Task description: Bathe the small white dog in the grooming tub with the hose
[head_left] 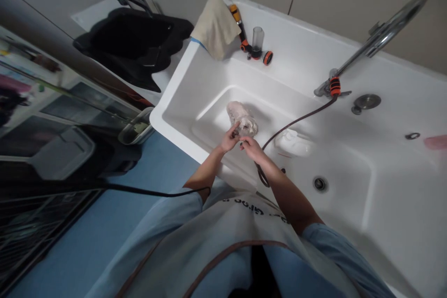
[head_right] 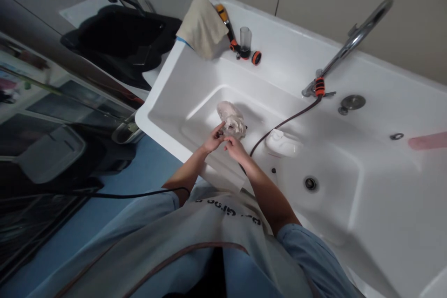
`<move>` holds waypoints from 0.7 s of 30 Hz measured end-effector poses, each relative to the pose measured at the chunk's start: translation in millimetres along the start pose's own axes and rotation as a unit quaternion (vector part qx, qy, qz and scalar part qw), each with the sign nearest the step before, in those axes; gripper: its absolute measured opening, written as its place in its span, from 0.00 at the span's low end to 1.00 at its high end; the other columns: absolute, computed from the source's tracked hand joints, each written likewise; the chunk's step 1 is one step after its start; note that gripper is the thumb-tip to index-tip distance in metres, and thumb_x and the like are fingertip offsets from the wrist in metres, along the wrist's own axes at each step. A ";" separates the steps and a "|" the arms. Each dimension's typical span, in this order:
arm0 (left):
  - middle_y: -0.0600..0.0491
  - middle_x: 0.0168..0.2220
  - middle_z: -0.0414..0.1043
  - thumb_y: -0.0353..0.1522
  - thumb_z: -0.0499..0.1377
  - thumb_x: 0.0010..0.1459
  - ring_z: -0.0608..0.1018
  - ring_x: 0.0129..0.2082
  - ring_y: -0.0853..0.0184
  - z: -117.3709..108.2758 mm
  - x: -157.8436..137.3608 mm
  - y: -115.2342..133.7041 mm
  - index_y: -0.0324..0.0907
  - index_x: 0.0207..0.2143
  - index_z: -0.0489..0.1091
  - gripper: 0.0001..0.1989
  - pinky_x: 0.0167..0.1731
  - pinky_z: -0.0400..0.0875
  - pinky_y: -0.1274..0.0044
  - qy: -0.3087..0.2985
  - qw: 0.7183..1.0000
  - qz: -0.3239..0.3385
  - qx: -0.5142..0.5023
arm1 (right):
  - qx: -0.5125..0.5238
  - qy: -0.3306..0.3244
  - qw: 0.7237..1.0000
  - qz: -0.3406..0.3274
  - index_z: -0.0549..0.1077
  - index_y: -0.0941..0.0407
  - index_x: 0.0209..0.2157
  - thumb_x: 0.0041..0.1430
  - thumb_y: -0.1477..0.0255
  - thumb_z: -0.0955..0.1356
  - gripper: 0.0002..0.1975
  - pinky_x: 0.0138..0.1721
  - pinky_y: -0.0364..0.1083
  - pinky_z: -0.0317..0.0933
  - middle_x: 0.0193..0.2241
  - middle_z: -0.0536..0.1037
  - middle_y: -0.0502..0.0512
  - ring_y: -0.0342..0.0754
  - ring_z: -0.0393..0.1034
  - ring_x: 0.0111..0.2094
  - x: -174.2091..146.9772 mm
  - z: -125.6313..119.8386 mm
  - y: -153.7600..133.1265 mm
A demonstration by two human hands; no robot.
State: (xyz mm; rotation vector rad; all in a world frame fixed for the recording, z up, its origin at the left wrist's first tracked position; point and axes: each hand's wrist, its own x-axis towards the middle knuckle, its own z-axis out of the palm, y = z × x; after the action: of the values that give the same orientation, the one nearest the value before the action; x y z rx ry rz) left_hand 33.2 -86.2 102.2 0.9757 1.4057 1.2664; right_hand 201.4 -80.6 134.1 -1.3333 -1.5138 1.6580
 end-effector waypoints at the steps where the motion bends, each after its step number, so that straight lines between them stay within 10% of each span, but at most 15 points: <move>1: 0.51 0.40 0.80 0.28 0.74 0.48 0.80 0.42 0.63 0.8 -1.0 0.8 0.41 0.60 0.79 0.34 0.48 0.75 0.74 -0.001 1.000 0.009 -0.004 | -0.002 -0.011 1.000 -0.001 0.79 0.52 0.42 0.60 0.72 0.66 0.11 0.26 0.43 0.63 0.24 0.77 0.46 0.45 0.66 0.22 -2.0 -0.3 -4.2; 10: 0.61 0.25 0.69 0.29 0.71 0.48 0.69 0.26 0.73 13.6 12.8 2.6 0.38 0.57 0.82 0.30 0.33 0.70 0.78 0.022 0.998 -0.036 -0.040 | 0.000 0.079 0.994 0.079 0.79 0.53 0.36 0.60 0.70 0.67 0.08 0.23 0.42 0.60 0.19 0.74 0.46 0.45 0.66 0.20 23.5 -3.3 -2.8; 21: 0.58 0.32 0.75 0.33 0.74 0.44 0.73 0.30 0.73 12.2 20.0 7.1 0.38 0.57 0.81 0.34 0.36 0.73 0.78 0.083 0.993 -0.044 -0.077 | -0.066 0.074 0.994 0.054 0.71 0.51 0.23 0.64 0.66 0.70 0.15 0.30 0.47 0.64 0.19 0.72 0.49 0.49 0.69 0.24 65.7 -1.4 -1.5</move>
State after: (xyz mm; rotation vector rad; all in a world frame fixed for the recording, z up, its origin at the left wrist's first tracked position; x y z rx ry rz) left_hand 40.7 -63.3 106.5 0.7093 1.4369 1.3927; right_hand 177.6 -22.3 115.2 -1.5983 -1.5083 1.5073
